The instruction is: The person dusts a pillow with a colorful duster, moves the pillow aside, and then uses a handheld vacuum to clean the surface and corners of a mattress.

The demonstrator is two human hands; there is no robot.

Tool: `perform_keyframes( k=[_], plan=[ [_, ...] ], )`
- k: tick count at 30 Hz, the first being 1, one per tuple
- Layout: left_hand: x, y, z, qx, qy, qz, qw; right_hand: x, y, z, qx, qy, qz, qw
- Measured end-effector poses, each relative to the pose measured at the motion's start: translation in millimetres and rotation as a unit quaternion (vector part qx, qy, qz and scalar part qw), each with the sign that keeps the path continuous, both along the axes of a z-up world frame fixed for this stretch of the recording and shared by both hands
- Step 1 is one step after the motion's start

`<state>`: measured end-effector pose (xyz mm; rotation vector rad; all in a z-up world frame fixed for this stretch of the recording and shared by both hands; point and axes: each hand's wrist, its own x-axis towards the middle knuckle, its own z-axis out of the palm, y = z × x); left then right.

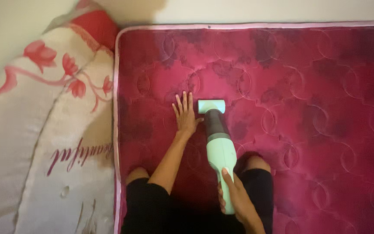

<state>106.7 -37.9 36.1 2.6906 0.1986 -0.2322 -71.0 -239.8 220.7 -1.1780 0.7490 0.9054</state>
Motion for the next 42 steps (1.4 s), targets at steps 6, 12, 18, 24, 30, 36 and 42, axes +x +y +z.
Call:
perform_keyframes(
  k=[6, 12, 18, 24, 30, 36, 42],
  plan=[
    [37, 8, -6, -0.022, -0.003, -0.021, 1.0, 51, 13, 14, -0.034, 0.048, 0.005, 0.998],
    [86, 20, 0, -0.014, -0.027, -0.039, 0.999, 93, 18, 17, -0.055, 0.033, 0.012, 0.998],
    [128, 23, -3, 0.018, 0.059, -0.089, 0.994, 132, 26, 12, -0.088, 0.053, 0.025, 0.994],
    [128, 23, -15, -0.019, 0.107, -0.089, 0.99, 168, 38, -2, -0.071, 0.033, -0.004, 0.997],
    [124, 21, -17, -0.005, 0.075, -0.078, 0.994, 200, 44, -1, -0.082, -0.001, 0.01, 0.997],
    [128, 21, -21, -0.019, 0.101, -0.082, 0.991, 234, 49, -11, -0.088, -0.036, 0.006, 0.995],
    [129, 21, -28, 0.005, 0.121, -0.087, 0.989, 272, 56, -3, -0.071, -0.054, 0.011, 0.996]
  ],
)
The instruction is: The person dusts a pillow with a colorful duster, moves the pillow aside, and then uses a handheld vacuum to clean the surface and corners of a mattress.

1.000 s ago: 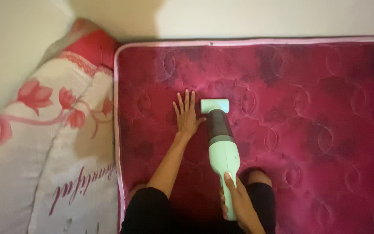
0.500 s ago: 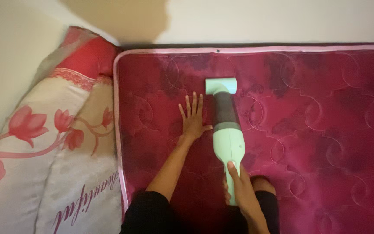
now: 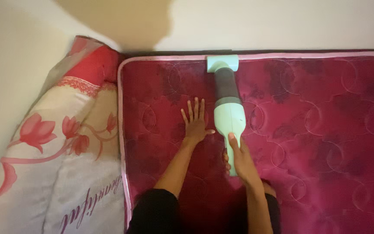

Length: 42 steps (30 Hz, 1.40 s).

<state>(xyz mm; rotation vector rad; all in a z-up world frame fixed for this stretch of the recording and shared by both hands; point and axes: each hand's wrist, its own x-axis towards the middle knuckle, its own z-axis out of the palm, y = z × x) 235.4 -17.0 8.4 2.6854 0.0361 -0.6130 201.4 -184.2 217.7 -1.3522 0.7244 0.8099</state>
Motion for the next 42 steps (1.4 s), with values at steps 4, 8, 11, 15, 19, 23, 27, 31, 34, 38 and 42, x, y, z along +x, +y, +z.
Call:
perform_keyframes(
  k=[4, 8, 11, 15, 19, 23, 27, 31, 34, 38, 42],
  plan=[
    [1, 1, 9, -0.011, -0.045, -0.008, 0.999, -9, -7, 2, -0.004, -0.05, 0.024, 0.998],
    [-14, 4, 27, -0.003, 0.003, -0.012, 1.0, -47, -22, 3, 0.004, -0.023, 0.026, 0.999],
    [-6, 15, 29, 0.003, 0.008, -0.029, 1.0, -59, -32, -2, 0.011, 0.008, 0.025, 1.0],
    [-23, 13, 28, 0.027, -0.01, -0.046, 0.999, -90, -32, 2, 0.023, 0.015, 0.017, 0.999],
    [-45, 8, 37, 0.006, 0.031, -0.042, 0.999, -115, -38, -5, 0.01, 0.044, 0.017, 0.999],
    [-103, 16, 37, -0.007, 0.075, -0.082, 0.994, -148, -60, -22, 0.025, 0.041, 0.04, 0.998],
    [-131, 15, 34, -0.019, 0.072, -0.085, 0.994, -162, -68, -16, 0.038, 0.033, 0.054, 0.997],
    [-155, 1, 23, -0.037, 0.057, -0.034, 0.997, -194, -60, -7, 0.015, 0.02, 0.065, 0.998],
    [-184, -12, 13, -0.031, 0.028, -0.037, 0.998, -221, -59, -12, 0.02, -0.022, 0.057, 0.998],
    [-216, -34, -3, 0.02, -0.011, -0.033, 0.999, -252, -68, -19, 0.019, 0.01, 0.05, 0.999],
    [-229, -25, -9, 0.013, -0.03, -0.036, 0.999, -277, -78, -17, 0.028, 0.034, 0.058, 0.997]
  ],
)
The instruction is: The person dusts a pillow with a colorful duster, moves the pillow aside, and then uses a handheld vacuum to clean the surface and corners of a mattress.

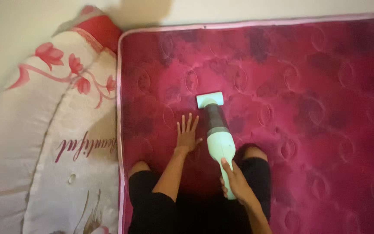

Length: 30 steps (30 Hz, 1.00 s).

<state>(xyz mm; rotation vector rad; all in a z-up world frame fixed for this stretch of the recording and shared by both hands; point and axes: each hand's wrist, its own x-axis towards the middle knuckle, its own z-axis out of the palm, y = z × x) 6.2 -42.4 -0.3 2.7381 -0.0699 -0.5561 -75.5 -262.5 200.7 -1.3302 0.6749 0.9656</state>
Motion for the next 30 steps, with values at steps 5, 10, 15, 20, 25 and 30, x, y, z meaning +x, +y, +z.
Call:
perform_keyframes(
  k=[5, 10, 15, 20, 25, 30],
  plan=[
    [-11, -3, 11, 0.025, 0.036, -0.016, 0.999, -34, -17, 9, 0.02, -0.011, -0.001, 1.0],
    [-54, -7, 5, 0.023, 0.126, -0.019, 0.992, -73, -22, 0, 0.021, -0.005, -0.018, 1.0],
    [-74, -13, -1, 0.015, 0.072, -0.011, 0.997, -85, -19, 1, 0.079, 0.005, -0.04, 0.996],
    [-78, -16, -8, -0.008, 0.087, 0.018, 0.996, -106, -27, 8, 0.096, -0.02, -0.056, 0.994],
    [-65, -14, -15, 0.0, 0.042, 0.003, 0.999, -116, -42, 5, 0.064, -0.065, -0.096, 0.991],
    [-51, -12, 7, 0.015, 0.097, 0.022, 0.995, -101, -56, 5, -0.002, -0.085, -0.064, 0.994]
  ],
)
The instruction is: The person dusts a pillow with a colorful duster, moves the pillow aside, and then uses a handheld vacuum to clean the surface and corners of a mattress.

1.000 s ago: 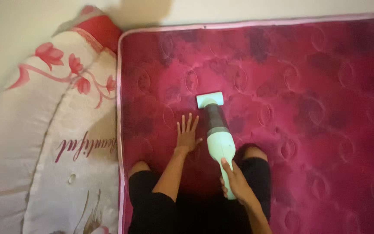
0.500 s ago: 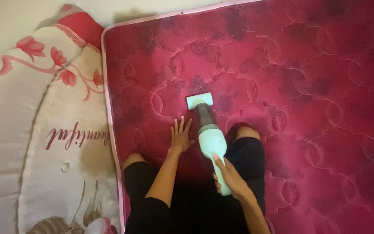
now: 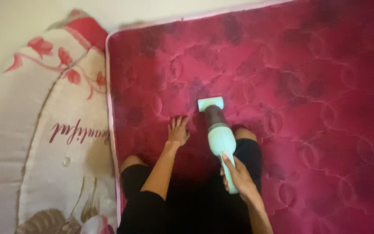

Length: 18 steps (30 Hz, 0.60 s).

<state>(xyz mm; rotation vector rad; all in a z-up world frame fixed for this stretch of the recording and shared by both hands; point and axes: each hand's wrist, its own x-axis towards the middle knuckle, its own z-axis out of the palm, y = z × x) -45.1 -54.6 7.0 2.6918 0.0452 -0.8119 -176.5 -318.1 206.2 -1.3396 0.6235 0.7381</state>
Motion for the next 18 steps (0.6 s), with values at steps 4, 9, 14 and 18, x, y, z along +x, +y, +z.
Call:
perform_keyframes(
  k=[4, 9, 14, 18],
  plan=[
    [9, 0, -9, -0.006, -0.033, 0.013, 0.999, 20, -15, -7, -0.018, -0.004, 0.04, 0.999],
    [10, 6, -40, -0.02, -0.055, 0.034, 0.998, 55, -21, -5, -0.039, -0.025, 0.088, 0.995],
    [9, 21, -50, -0.034, -0.147, 0.0, 0.988, 96, -80, 2, -0.096, -0.022, 0.218, 0.971],
    [13, 19, -41, -0.09, -0.21, 0.135, 0.964, 103, -98, 9, -0.155, -0.06, 0.273, 0.947]
  ],
)
